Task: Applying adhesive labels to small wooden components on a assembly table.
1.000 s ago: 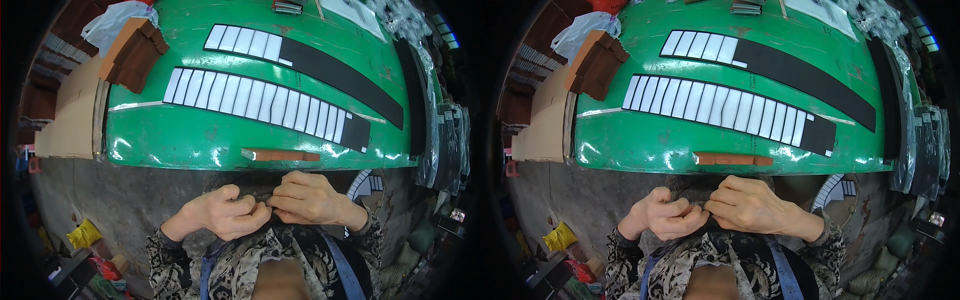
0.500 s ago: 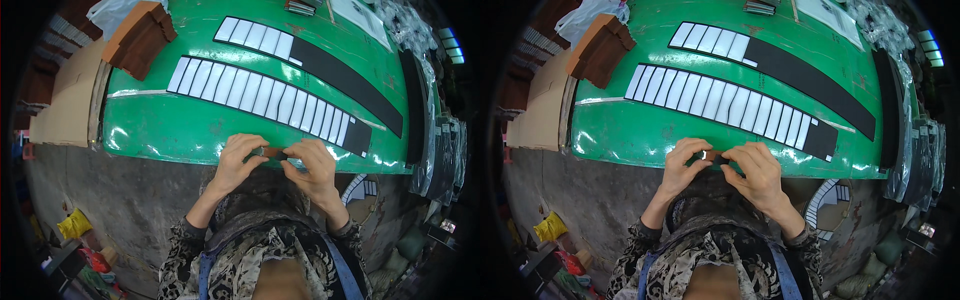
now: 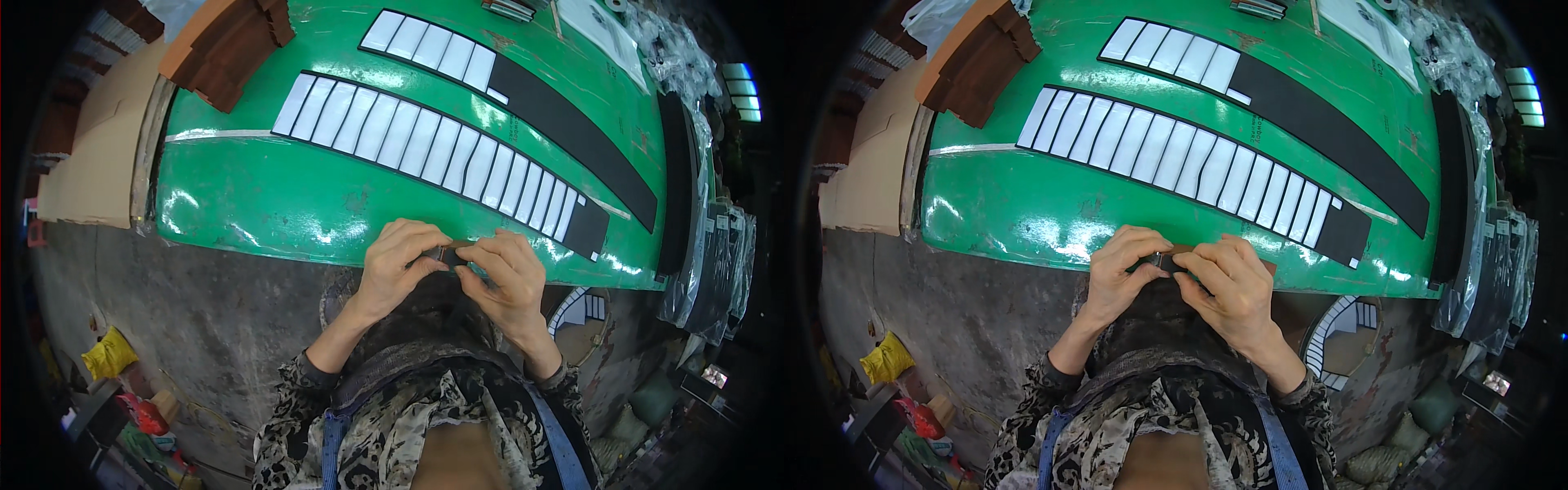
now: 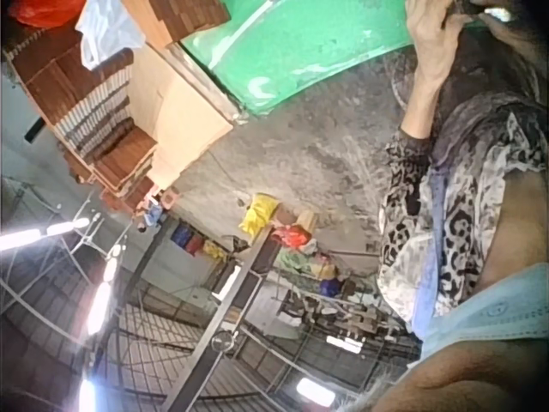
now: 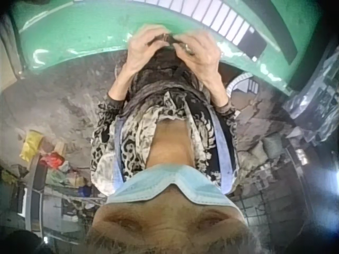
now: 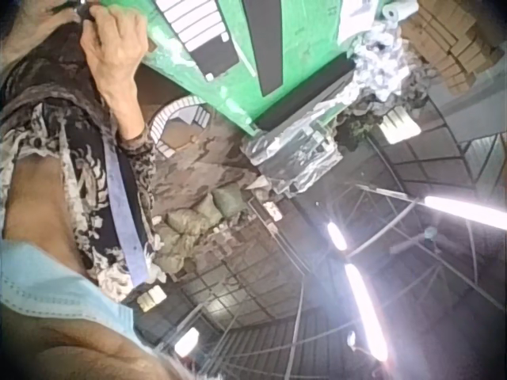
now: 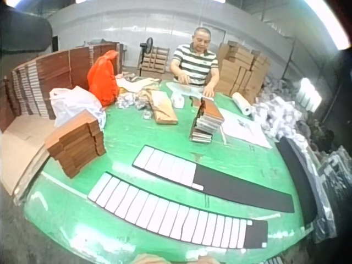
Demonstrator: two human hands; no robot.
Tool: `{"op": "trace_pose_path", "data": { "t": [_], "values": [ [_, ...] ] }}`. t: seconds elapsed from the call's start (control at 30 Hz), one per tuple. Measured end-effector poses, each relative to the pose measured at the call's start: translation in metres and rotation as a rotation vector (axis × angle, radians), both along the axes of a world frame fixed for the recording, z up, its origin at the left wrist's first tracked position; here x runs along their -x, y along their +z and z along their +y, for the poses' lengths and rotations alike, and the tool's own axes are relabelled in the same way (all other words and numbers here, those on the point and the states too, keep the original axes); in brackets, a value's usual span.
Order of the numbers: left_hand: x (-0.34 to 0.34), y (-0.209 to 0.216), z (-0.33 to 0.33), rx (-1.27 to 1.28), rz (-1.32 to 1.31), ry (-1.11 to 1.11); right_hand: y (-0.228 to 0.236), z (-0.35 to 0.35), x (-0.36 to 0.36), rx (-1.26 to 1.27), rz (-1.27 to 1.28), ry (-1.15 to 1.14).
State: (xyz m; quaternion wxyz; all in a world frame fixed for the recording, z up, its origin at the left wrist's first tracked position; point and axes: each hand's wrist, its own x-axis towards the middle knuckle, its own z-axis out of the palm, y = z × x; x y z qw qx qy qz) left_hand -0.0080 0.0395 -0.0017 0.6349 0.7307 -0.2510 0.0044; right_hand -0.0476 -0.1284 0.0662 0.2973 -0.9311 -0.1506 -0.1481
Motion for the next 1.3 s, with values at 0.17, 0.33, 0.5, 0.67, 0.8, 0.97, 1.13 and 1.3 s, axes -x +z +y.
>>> {"op": "trace_pose_path", "data": {
  "t": [0.17, 0.33, 0.5, 0.67, 0.8, 0.97, 1.13, 1.3],
  "values": [
    [0.0, 0.0, 0.0, 0.004, -0.003, 0.002, 0.0, 0.001, 0.0, 0.001, 0.003, -0.003],
    [0.001, 0.0, 0.0, 0.003, -0.01, 0.011, -0.001, 0.001, 0.0, 0.003, -0.002, 0.002],
    [0.001, 0.001, 0.0, -0.021, -0.015, 0.012, -0.001, 0.0, -0.001, 0.005, 0.005, 0.01],
    [0.001, 0.0, 0.0, -0.016, -0.022, 0.014, 0.0, 0.0, -0.002, -0.001, 0.006, 0.014],
    [0.001, 0.001, 0.0, -0.016, -0.028, 0.015, 0.0, 0.0, -0.003, 0.0, 0.006, 0.011],
    [0.001, 0.001, 0.0, -0.029, -0.044, 0.011, 0.0, 0.0, -0.003, 0.001, 0.001, 0.012],
    [-0.001, 0.0, -0.001, -0.035, -0.015, -0.004, -0.003, -0.006, -0.006, -0.024, 0.056, 0.026],
    [-0.001, 0.003, -0.002, -0.035, 0.001, -0.009, -0.011, -0.015, 0.008, -0.278, 0.101, -0.14]
  ]
}}
